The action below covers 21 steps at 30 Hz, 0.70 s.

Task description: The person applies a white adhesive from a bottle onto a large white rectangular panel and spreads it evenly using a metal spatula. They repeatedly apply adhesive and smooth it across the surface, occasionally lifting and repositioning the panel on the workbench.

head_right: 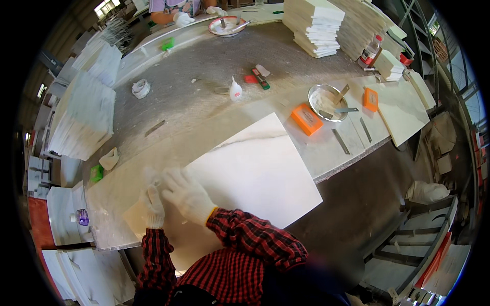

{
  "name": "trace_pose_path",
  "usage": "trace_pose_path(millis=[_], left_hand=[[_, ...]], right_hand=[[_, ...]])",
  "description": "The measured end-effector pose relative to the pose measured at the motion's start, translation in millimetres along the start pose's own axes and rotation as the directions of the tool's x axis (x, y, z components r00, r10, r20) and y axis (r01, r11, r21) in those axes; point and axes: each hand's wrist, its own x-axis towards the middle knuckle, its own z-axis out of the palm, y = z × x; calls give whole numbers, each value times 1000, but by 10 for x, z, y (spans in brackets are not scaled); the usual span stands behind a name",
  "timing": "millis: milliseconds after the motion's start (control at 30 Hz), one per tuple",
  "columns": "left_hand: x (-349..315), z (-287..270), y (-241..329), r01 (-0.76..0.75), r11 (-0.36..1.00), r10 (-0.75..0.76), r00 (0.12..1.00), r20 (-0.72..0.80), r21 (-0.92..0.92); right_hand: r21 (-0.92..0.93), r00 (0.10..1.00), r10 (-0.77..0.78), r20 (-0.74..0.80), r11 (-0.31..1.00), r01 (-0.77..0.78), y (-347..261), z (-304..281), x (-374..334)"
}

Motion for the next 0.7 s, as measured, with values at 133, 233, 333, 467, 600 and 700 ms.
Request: trace_pose_path(millis=[133,233,333,467,600,700], left_hand=[[-983,-280,-1318,-208,284,391,916,84,936],[-1018,-417,-603,122,950,-41,962,-271,289],[-1504,-698,-386,415,829,-265,882,-390,374],[-2208,-549,-577,596,776,-438,745,-503,206],[-2185,-430,-430,684,728,-609,623,-490,-35],[-2206,-461,-468,694,688,-706,573,-416,-212]], right_hand=[[-153,995,-93,45,983,99,49,-112,4],[-373,990,137,19,920,-120,703,-435,-329],[-835,949,314,-14,518,-183,1254,-994,-636],[-949,945,293,-145,228,-216,1564,-1200,-719],[-405,901,296,-318,817,-411,1471,-837,-597],[-262,959,159,-232,940,-220,1106,-372,-332]])
